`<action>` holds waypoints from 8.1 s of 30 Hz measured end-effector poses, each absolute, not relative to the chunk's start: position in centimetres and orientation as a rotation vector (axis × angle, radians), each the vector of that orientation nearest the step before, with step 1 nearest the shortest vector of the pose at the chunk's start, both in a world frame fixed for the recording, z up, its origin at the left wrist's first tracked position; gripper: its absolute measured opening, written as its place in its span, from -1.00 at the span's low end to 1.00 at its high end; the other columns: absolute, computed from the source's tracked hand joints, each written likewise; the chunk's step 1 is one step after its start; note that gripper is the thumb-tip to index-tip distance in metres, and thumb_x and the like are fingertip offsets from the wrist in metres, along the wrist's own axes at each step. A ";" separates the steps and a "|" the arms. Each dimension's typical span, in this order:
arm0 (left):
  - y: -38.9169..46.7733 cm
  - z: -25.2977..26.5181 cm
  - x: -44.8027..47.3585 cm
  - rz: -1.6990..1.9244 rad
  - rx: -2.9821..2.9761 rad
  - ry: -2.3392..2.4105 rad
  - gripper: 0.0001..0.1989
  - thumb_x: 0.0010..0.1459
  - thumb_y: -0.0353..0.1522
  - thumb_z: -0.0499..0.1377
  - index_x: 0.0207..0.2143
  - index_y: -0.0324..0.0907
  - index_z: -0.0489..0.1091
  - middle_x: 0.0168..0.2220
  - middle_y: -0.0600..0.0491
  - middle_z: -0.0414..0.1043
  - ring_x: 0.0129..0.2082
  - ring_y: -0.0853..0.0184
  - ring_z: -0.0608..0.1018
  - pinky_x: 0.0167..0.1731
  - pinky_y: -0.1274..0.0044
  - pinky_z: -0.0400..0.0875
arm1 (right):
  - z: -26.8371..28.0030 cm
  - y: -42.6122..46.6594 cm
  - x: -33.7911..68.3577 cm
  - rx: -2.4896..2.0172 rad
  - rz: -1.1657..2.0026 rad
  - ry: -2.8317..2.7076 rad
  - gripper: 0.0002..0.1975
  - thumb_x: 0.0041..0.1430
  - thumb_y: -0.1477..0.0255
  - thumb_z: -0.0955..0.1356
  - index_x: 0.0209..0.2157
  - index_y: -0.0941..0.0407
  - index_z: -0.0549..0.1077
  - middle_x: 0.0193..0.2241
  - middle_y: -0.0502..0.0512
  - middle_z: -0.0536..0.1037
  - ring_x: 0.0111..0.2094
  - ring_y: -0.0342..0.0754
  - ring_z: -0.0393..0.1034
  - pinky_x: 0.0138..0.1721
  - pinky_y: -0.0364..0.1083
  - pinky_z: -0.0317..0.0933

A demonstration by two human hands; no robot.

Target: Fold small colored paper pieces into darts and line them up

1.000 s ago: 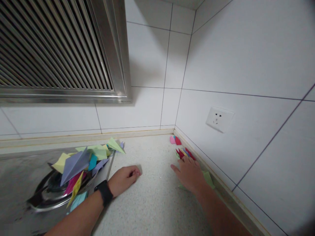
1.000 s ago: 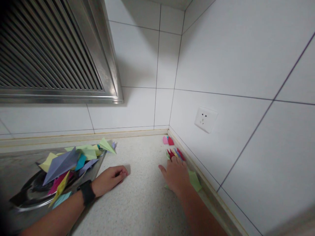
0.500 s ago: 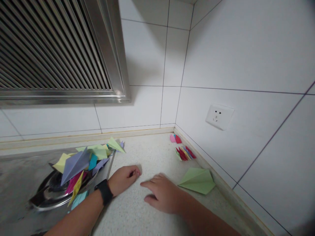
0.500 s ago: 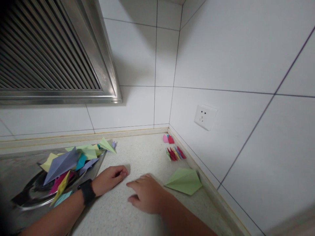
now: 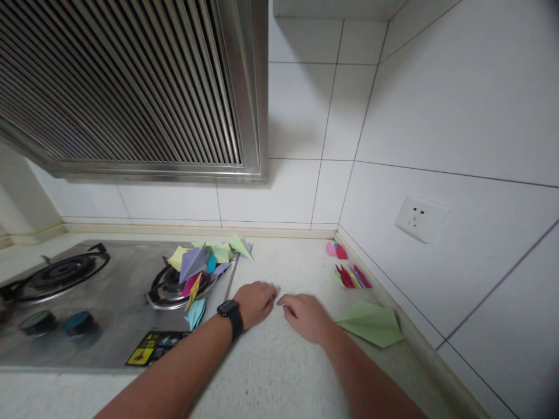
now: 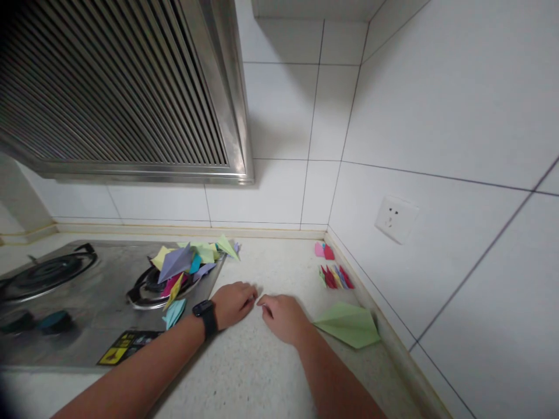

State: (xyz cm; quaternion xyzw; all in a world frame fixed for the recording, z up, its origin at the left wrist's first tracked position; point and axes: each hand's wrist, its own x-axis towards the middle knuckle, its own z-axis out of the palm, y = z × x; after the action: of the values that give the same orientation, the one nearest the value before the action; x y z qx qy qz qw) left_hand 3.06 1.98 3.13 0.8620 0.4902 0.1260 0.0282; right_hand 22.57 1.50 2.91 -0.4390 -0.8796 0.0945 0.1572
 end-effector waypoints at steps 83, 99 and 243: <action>-0.1 1.0 7.1 1.142 1.147 1.031 -0.59 0.17 -0.14 0.08 -0.03 -0.19 0.22 -0.35 0.05 0.42 -0.62 0.49 0.39 -0.67 0.64 0.17 | -0.1 4.3 23.8 -1.018 1.043 -1.615 -0.81 0.12 0.40 0.32 -0.22 0.13 0.45 -0.52 -0.03 0.44 -0.57 -0.19 0.24 -0.57 -0.21 0.09; -0.5 1.3 7.2 1.222 1.279 1.245 -0.64 0.14 -0.08 0.09 -0.20 -0.18 0.33 -0.60 0.22 0.23 -0.80 0.57 0.16 -0.82 0.71 -0.03 | 0.3 4.4 24.3 -1.045 1.088 -1.495 -0.72 0.15 0.23 0.29 -0.24 0.14 0.45 -0.52 0.03 0.50 -0.62 -0.18 0.26 -0.66 -0.21 0.10; -1.4 2.4 3.7 1.376 2.309 1.361 -0.76 0.24 -0.37 0.03 -0.13 -0.11 0.46 -0.23 0.00 0.52 -0.29 0.32 0.53 -0.21 0.48 0.40 | 3.8 1.4 27.3 -0.924 0.199 -2.056 -0.86 0.13 0.51 0.29 -0.26 0.09 0.45 -0.43 0.00 0.48 -0.53 -0.16 0.30 -0.45 -0.16 0.20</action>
State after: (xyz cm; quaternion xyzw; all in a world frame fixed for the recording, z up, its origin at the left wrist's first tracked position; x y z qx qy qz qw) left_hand 3.65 -1.44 2.38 0.7647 0.4509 0.4557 0.0645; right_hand 27.25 1.41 3.85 -0.3697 -0.8223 0.0797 0.4252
